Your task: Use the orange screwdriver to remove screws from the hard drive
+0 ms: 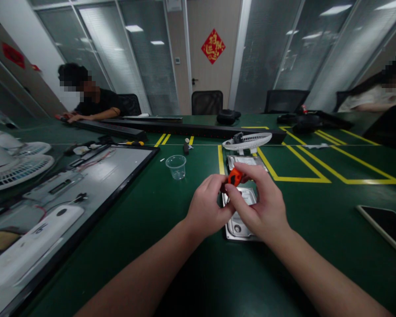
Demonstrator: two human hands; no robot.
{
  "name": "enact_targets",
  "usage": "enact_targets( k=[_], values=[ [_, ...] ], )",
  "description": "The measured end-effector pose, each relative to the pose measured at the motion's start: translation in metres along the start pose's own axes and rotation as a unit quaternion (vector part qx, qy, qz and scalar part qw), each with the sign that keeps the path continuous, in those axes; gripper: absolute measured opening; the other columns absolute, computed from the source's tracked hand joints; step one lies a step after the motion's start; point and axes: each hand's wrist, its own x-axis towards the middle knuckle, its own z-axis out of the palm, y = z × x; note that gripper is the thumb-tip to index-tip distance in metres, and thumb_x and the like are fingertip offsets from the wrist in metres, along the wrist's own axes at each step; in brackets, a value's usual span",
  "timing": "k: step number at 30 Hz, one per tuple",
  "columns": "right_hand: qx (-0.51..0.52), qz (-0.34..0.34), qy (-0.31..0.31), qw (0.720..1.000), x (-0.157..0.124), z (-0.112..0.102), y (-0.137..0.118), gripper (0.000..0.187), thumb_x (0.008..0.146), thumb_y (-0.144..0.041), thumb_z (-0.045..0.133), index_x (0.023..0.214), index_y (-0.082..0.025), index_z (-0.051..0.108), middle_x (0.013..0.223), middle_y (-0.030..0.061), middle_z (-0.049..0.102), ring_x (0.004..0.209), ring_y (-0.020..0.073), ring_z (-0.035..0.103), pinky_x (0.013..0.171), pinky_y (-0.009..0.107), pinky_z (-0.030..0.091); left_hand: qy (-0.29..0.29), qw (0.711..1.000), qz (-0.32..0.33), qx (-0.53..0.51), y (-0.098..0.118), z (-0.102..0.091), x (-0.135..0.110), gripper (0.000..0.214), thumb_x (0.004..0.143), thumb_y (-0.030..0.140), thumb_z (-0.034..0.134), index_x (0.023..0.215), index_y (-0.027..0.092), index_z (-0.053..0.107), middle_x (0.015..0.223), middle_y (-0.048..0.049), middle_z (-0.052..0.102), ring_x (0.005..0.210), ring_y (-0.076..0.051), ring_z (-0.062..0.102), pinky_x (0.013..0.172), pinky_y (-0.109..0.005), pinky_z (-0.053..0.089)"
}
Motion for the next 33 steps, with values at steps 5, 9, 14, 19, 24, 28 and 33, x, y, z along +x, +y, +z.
enact_targets(
  k=[5,9,14,19,24,28,33],
  values=[
    [0.001,0.008,-0.018,1.0,-0.0019,-0.0001,-0.0005,0.05,0.098,-0.021,0.069,0.146,-0.026,0.057,0.12,0.0095,0.07,0.102,0.0257,0.068,0.09,0.047,0.061,-0.02,1.0,0.007,0.004,-0.002,-0.0001,0.0,0.011,0.094,0.017,0.064,0.101,0.022,0.057,0.098,-0.0056,0.068,0.089,-0.022,0.064,0.079,-0.035,0.052],
    [-0.002,0.013,-0.023,1.0,-0.0042,0.0006,-0.0001,0.054,0.097,-0.021,0.07,0.148,-0.027,0.055,0.128,0.0103,0.07,0.103,0.0256,0.069,0.091,0.047,0.062,-0.024,1.0,0.009,0.006,-0.0022,-0.0004,-0.0002,0.01,0.095,0.017,0.062,0.1,0.021,0.055,0.096,-0.0058,0.067,0.088,-0.022,0.064,0.078,-0.035,0.052],
    [0.0,0.014,-0.024,1.0,-0.0038,0.0009,-0.0004,0.056,0.096,-0.02,0.07,0.149,-0.028,0.055,0.129,0.0093,0.071,0.103,0.026,0.071,0.091,0.045,0.063,-0.026,1.0,0.006,0.006,-0.0008,-0.001,0.0004,0.01,0.094,0.016,0.061,0.099,0.022,0.055,0.095,-0.0061,0.066,0.087,-0.023,0.064,0.076,-0.036,0.051],
    [-0.005,0.023,-0.022,0.999,-0.0024,0.0007,-0.001,0.053,0.097,-0.019,0.067,0.148,-0.029,0.056,0.124,0.0089,0.073,0.1,0.0261,0.071,0.09,0.046,0.063,-0.021,1.0,0.007,0.006,0.0002,-0.0005,0.0011,0.01,0.092,0.015,0.059,0.097,0.022,0.053,0.095,-0.006,0.066,0.087,-0.023,0.064,0.076,-0.036,0.051],
    [-0.014,0.018,-0.014,1.0,-0.0022,0.002,0.0003,0.051,0.097,-0.02,0.068,0.146,-0.028,0.057,0.121,0.0088,0.073,0.097,0.0247,0.071,0.086,0.044,0.064,-0.013,1.0,0.013,0.011,-0.0014,0.0007,0.0004,0.016,0.089,0.015,0.065,0.095,0.022,0.053,0.094,-0.0046,0.066,0.086,-0.022,0.063,0.076,-0.034,0.05],
    [-0.014,0.017,-0.009,1.0,-0.0033,0.003,0.0019,0.05,0.097,-0.02,0.07,0.144,-0.027,0.058,0.121,0.0085,0.073,0.096,0.0239,0.07,0.086,0.044,0.063,-0.013,1.0,0.01,0.012,-0.0031,0.0009,0.0001,0.012,0.093,0.015,0.064,0.098,0.022,0.055,0.094,-0.0048,0.067,0.087,-0.021,0.063,0.076,-0.033,0.05],
    [0.006,0.017,-0.026,0.999,-0.0038,0.0007,0.0007,0.055,0.099,-0.02,0.066,0.152,-0.027,0.054,0.132,0.0103,0.072,0.106,0.026,0.071,0.095,0.048,0.063,-0.031,0.999,0.024,0.003,-0.0048,0.0012,0.0004,0.004,0.099,0.02,0.061,0.099,0.02,0.057,0.093,-0.0057,0.066,0.085,-0.021,0.062,0.076,-0.035,0.049]
  ],
)
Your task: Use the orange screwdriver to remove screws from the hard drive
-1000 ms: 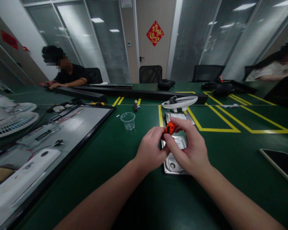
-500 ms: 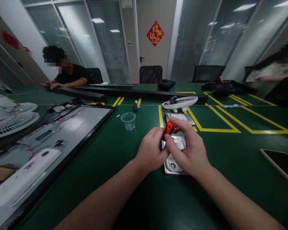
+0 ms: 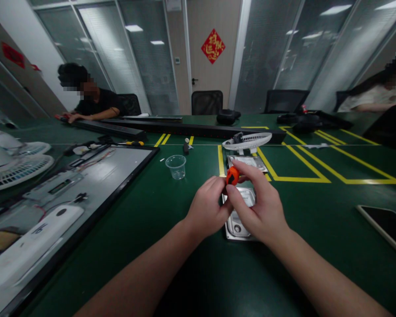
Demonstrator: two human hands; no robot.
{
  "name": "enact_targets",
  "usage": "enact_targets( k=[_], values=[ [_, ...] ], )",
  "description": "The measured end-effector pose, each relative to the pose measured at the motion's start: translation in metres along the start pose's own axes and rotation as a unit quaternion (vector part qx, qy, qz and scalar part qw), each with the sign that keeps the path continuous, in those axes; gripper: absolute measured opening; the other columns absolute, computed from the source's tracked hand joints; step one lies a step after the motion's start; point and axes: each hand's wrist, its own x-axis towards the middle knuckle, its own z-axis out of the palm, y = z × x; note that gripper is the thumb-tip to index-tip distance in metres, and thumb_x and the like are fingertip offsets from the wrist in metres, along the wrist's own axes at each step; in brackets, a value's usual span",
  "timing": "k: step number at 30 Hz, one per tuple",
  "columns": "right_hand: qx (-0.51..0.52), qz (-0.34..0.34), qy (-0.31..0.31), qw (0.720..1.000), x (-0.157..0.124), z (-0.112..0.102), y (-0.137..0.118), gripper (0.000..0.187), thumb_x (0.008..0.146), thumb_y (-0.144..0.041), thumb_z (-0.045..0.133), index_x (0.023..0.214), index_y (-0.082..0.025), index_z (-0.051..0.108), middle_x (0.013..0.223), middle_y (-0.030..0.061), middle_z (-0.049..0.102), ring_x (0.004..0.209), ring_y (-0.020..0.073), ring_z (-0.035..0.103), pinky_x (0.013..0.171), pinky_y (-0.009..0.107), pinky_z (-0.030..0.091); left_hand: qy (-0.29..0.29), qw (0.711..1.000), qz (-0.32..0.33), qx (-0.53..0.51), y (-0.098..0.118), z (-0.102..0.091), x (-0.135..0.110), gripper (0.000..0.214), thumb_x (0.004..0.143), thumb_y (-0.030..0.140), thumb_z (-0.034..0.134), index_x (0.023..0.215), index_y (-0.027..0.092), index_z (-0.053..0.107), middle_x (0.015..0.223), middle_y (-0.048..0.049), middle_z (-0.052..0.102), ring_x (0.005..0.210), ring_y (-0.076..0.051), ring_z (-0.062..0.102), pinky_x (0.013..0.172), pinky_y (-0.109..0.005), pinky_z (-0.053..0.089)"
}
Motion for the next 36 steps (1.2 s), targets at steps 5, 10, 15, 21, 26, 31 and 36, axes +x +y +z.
enact_targets(
  k=[5,10,15,21,26,31,36],
  values=[
    [0.013,-0.007,-0.017,1.0,0.0016,-0.0021,-0.0027,0.055,0.103,-0.016,0.059,0.156,-0.026,0.052,0.138,0.0113,0.072,0.122,0.0273,0.07,0.103,0.048,0.06,-0.001,1.0,0.015,-0.008,0.0022,0.0001,0.0012,0.003,0.099,0.018,0.059,0.101,0.02,0.058,0.094,-0.0065,0.067,0.086,-0.021,0.062,0.077,-0.035,0.051],
    [-0.005,-0.012,0.012,1.0,0.0023,-0.0007,-0.0019,0.049,0.1,-0.016,0.065,0.148,-0.025,0.057,0.12,0.0082,0.072,0.104,0.0228,0.07,0.093,0.042,0.061,0.042,0.999,-0.008,-0.012,0.0048,-0.0002,0.0007,0.02,0.092,0.016,0.066,0.11,0.02,0.058,0.101,-0.0059,0.069,0.087,-0.02,0.065,0.077,-0.033,0.053],
    [-0.016,-0.008,0.026,1.0,0.0007,-0.0004,0.0004,0.045,0.098,-0.019,0.071,0.142,-0.023,0.061,0.113,0.0072,0.071,0.1,0.0227,0.068,0.088,0.04,0.06,0.044,0.999,-0.012,-0.016,0.005,-0.0015,-0.0001,0.022,0.089,0.013,0.065,0.108,0.021,0.058,0.099,-0.0042,0.069,0.088,-0.019,0.065,0.078,-0.032,0.053],
    [0.01,-0.01,-0.002,1.0,-0.0007,-0.0019,0.0004,0.056,0.102,-0.017,0.061,0.156,-0.026,0.052,0.134,0.0096,0.071,0.118,0.0258,0.069,0.101,0.044,0.058,0.034,0.999,0.004,-0.021,0.0072,-0.0013,0.0026,0.007,0.099,0.019,0.061,0.105,0.02,0.059,0.092,-0.0041,0.066,0.083,-0.019,0.062,0.073,-0.032,0.05],
    [0.011,-0.005,-0.001,1.0,-0.0004,-0.0019,-0.0003,0.055,0.103,-0.015,0.058,0.156,-0.027,0.054,0.135,0.0097,0.073,0.122,0.027,0.069,0.101,0.044,0.059,0.035,0.999,0.008,-0.015,0.0088,-0.0012,0.003,0.005,0.1,0.02,0.06,0.105,0.019,0.06,0.092,-0.0046,0.066,0.083,-0.019,0.061,0.073,-0.032,0.049],
    [-0.006,-0.013,0.021,1.0,0.0018,-0.0015,-0.0002,0.05,0.1,-0.016,0.065,0.148,-0.025,0.059,0.118,0.0082,0.072,0.102,0.0236,0.07,0.092,0.042,0.059,0.056,0.998,0.007,-0.015,0.0066,-0.0013,0.0011,0.02,0.09,0.017,0.068,0.108,0.02,0.059,0.095,-0.0036,0.067,0.084,-0.018,0.063,0.075,-0.031,0.051],
    [-0.004,-0.013,0.022,1.0,0.0024,-0.0012,-0.0012,0.047,0.099,-0.017,0.067,0.145,-0.024,0.06,0.117,0.0078,0.07,0.105,0.0235,0.068,0.093,0.042,0.058,0.037,0.999,0.01,-0.015,0.0062,-0.0018,0.0014,0.017,0.091,0.013,0.064,0.106,0.02,0.059,0.095,-0.0039,0.067,0.086,-0.019,0.063,0.076,-0.032,0.051]
  ],
)
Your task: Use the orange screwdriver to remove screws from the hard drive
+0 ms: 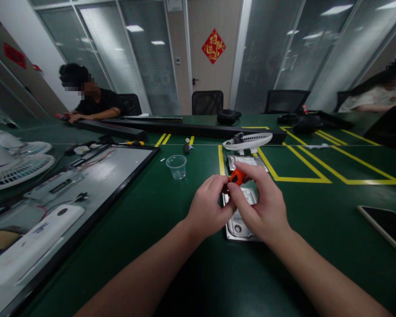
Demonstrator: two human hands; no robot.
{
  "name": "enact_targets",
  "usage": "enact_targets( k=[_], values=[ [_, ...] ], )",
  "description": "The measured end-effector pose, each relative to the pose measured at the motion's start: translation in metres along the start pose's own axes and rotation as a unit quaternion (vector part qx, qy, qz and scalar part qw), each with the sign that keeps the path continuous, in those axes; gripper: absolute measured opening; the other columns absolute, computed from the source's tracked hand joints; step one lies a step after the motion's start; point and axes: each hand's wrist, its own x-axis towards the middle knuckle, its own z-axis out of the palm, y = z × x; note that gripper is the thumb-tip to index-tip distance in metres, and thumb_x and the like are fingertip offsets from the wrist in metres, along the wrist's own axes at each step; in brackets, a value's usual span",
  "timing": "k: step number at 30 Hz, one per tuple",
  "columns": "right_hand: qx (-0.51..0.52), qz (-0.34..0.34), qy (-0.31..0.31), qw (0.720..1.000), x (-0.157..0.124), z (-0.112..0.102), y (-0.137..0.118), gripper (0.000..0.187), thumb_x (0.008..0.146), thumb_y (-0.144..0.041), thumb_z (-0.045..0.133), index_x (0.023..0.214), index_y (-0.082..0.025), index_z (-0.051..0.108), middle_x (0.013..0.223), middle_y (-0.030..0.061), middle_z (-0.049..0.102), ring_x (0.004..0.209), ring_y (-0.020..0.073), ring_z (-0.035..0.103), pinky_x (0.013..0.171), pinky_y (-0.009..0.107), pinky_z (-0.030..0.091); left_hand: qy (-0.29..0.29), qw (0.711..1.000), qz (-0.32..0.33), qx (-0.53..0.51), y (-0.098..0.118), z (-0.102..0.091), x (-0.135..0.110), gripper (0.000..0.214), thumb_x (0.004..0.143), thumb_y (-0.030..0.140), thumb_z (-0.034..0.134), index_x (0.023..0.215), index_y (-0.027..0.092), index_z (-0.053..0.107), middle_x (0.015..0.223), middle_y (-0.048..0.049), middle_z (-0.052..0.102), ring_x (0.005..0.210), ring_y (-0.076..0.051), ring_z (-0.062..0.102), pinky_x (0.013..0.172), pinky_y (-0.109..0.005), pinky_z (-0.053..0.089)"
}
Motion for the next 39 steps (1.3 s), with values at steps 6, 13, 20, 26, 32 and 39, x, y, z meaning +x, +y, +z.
enact_targets(
  k=[6,13,20,26,32,39],
  values=[
    [0.019,0.004,-0.026,0.999,-0.0019,-0.0005,0.001,0.052,0.103,-0.016,0.059,0.154,-0.026,0.054,0.131,0.0089,0.071,0.117,0.024,0.067,0.102,0.043,0.057,-0.016,1.0,-0.007,0.001,0.002,-0.0001,0.002,0.002,0.099,0.02,0.059,0.102,0.02,0.058,0.092,-0.0049,0.066,0.084,-0.019,0.062,0.075,-0.033,0.05],
    [-0.001,-0.005,0.002,1.0,0.0006,0.0012,0.0003,0.048,0.099,-0.015,0.065,0.146,-0.025,0.059,0.118,0.0079,0.071,0.104,0.0237,0.069,0.094,0.043,0.059,0.008,1.0,-0.014,-0.002,-0.001,0.0005,-0.0014,0.025,0.088,0.017,0.069,0.11,0.021,0.057,0.096,-0.0032,0.066,0.083,-0.018,0.062,0.075,-0.032,0.051],
    [0.007,-0.001,-0.01,1.0,-0.0006,0.001,-0.0005,0.05,0.099,-0.018,0.067,0.148,-0.024,0.058,0.121,0.0083,0.071,0.105,0.0241,0.069,0.095,0.043,0.059,-0.015,1.0,-0.015,-0.005,-0.0013,0.0002,-0.0007,0.013,0.095,0.016,0.061,0.106,0.021,0.057,0.099,-0.0055,0.067,0.088,-0.02,0.063,0.078,-0.034,0.051],
    [0.02,0.003,-0.03,0.999,-0.0023,-0.0003,0.0,0.054,0.102,-0.015,0.059,0.154,-0.026,0.054,0.133,0.0099,0.072,0.121,0.027,0.068,0.103,0.046,0.058,-0.022,1.0,-0.017,0.003,-0.0007,0.0008,-0.0004,0.003,0.1,0.021,0.059,0.099,0.021,0.056,0.092,-0.0048,0.065,0.083,-0.02,0.061,0.075,-0.034,0.05],
    [0.008,-0.002,-0.01,1.0,-0.0012,0.002,0.0001,0.051,0.1,-0.016,0.065,0.148,-0.028,0.058,0.122,0.0076,0.072,0.106,0.0245,0.069,0.094,0.046,0.06,0.023,0.999,-0.027,0.005,-0.0022,0.0021,-0.0026,0.026,0.088,0.018,0.07,0.111,0.021,0.057,0.098,-0.0033,0.067,0.084,-0.018,0.064,0.076,-0.032,0.054],
    [0.008,-0.002,-0.015,1.0,-0.0006,0.0002,-0.0004,0.051,0.1,-0.018,0.066,0.149,-0.026,0.058,0.127,0.0093,0.072,0.111,0.0259,0.07,0.098,0.046,0.06,-0.002,1.0,-0.03,-0.003,-0.0005,0.0004,-0.0004,0.021,0.093,0.016,0.064,0.112,0.021,0.058,0.1,-0.005,0.069,0.087,-0.019,0.065,0.077,-0.033,0.054]
  ],
)
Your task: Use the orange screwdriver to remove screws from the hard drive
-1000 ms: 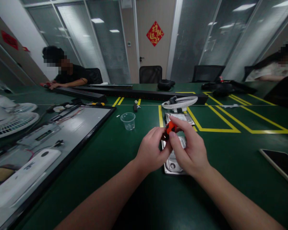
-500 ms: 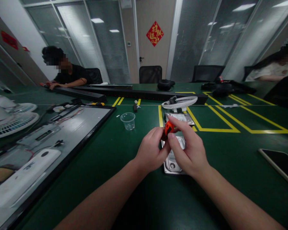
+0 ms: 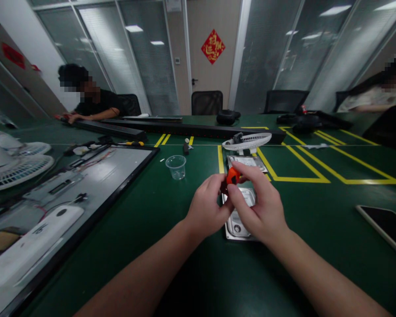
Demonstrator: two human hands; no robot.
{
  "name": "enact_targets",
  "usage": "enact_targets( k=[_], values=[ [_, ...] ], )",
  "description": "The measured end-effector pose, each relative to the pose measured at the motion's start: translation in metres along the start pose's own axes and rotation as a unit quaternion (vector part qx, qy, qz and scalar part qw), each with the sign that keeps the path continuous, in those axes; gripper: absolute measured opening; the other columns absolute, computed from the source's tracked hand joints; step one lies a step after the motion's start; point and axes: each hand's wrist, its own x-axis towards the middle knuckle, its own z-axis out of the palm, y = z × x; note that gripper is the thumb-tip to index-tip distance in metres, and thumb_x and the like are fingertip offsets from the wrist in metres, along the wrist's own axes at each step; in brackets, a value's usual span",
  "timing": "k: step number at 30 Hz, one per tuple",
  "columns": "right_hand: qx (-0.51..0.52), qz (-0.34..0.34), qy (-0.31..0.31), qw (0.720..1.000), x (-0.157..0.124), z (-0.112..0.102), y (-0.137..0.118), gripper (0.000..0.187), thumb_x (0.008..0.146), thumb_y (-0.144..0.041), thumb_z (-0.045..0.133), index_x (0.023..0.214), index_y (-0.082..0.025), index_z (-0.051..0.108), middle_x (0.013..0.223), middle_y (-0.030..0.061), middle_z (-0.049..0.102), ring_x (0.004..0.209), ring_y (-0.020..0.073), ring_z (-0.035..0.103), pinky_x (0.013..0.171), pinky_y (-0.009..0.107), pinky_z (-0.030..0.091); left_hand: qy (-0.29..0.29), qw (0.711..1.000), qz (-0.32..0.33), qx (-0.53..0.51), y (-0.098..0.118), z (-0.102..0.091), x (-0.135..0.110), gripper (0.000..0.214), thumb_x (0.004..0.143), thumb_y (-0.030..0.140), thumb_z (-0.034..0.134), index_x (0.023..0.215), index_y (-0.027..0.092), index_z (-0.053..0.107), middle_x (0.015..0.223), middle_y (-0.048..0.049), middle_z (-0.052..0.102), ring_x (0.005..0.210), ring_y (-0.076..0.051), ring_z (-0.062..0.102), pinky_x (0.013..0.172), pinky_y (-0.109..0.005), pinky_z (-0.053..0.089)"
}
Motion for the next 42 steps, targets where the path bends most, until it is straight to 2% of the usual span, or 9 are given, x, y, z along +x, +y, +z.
enact_targets(
  k=[5,10,14,21,28,33,39,42],
  values=[
    [0.003,0.001,-0.008,1.0,-0.0009,-0.0006,0.0005,0.052,0.102,-0.017,0.059,0.153,-0.027,0.055,0.135,0.0104,0.072,0.119,0.028,0.07,0.102,0.049,0.06,-0.008,1.0,0.02,0.007,0.0007,0.0003,0.0012,0.005,0.098,0.018,0.06,0.101,0.021,0.056,0.091,-0.0044,0.066,0.084,-0.019,0.062,0.075,-0.033,0.051],
    [-0.008,0.002,0.014,1.0,0.0,0.0004,0.0018,0.048,0.099,-0.017,0.065,0.146,-0.027,0.059,0.121,0.0088,0.072,0.105,0.0257,0.07,0.093,0.047,0.061,0.025,1.0,0.01,0.005,0.0016,-0.0003,0.0003,0.019,0.091,0.017,0.066,0.108,0.02,0.057,0.095,-0.0034,0.067,0.083,-0.018,0.063,0.074,-0.031,0.052],
    [-0.008,0.001,0.026,1.0,0.0008,0.001,0.0013,0.045,0.098,-0.017,0.068,0.142,-0.026,0.061,0.114,0.0077,0.071,0.102,0.0247,0.069,0.09,0.046,0.061,0.009,1.0,0.013,0.003,0.0018,-0.0014,0.0007,0.016,0.093,0.015,0.062,0.107,0.021,0.058,0.093,-0.003,0.066,0.084,-0.018,0.063,0.075,-0.031,0.052],
    [-0.003,0.007,-0.007,1.0,-0.0013,-0.0005,0.0001,0.053,0.102,-0.017,0.059,0.154,-0.028,0.054,0.136,0.0103,0.071,0.119,0.0279,0.069,0.103,0.049,0.059,-0.015,1.0,0.015,-0.002,0.0034,-0.0014,0.0021,0.005,0.101,0.02,0.057,0.106,0.02,0.059,0.094,-0.0055,0.067,0.085,-0.019,0.062,0.075,-0.033,0.051],
    [-0.013,0.004,0.012,1.0,0.0004,0.0003,0.0016,0.049,0.099,-0.017,0.065,0.147,-0.027,0.059,0.119,0.0085,0.071,0.105,0.0257,0.069,0.093,0.047,0.061,0.028,1.0,0.007,0.002,0.0002,0.0005,-0.0012,0.027,0.088,0.017,0.069,0.112,0.022,0.057,0.098,-0.0027,0.067,0.083,-0.017,0.063,0.076,-0.031,0.054],
    [-0.016,0.002,0.015,1.0,0.0011,0.0001,0.0004,0.047,0.099,-0.02,0.067,0.144,-0.027,0.06,0.116,0.0085,0.071,0.103,0.0265,0.069,0.091,0.048,0.061,0.012,1.0,0.008,0.005,-0.0005,-0.0005,-0.0005,0.018,0.091,0.015,0.065,0.106,0.021,0.057,0.095,-0.003,0.066,0.083,-0.018,0.063,0.076,-0.031,0.053],
    [0.005,0.011,-0.009,1.0,-0.0024,-0.0013,0.0013,0.051,0.103,-0.018,0.057,0.153,-0.028,0.054,0.134,0.0097,0.071,0.116,0.0272,0.069,0.101,0.048,0.059,-0.011,1.0,0.014,-0.004,0.0016,-0.0005,0.0008,0.009,0.1,0.019,0.06,0.109,0.02,0.059,0.096,-0.0052,0.068,0.086,-0.019,0.064,0.077,-0.034,0.053],
    [0.004,0.01,-0.002,1.0,-0.0022,-0.001,0.0021,0.052,0.103,-0.015,0.057,0.153,-0.028,0.055,0.13,0.0083,0.072,0.114,0.0254,0.069,0.1,0.046,0.059,-0.008,1.0,0.014,0.003,0.0016,0.0001,0.0004,0.012,0.099,0.018,0.061,0.11,0.02,0.06,0.096,-0.0052,0.068,0.086,-0.019,0.064,0.077,-0.033,0.053]
  ],
)
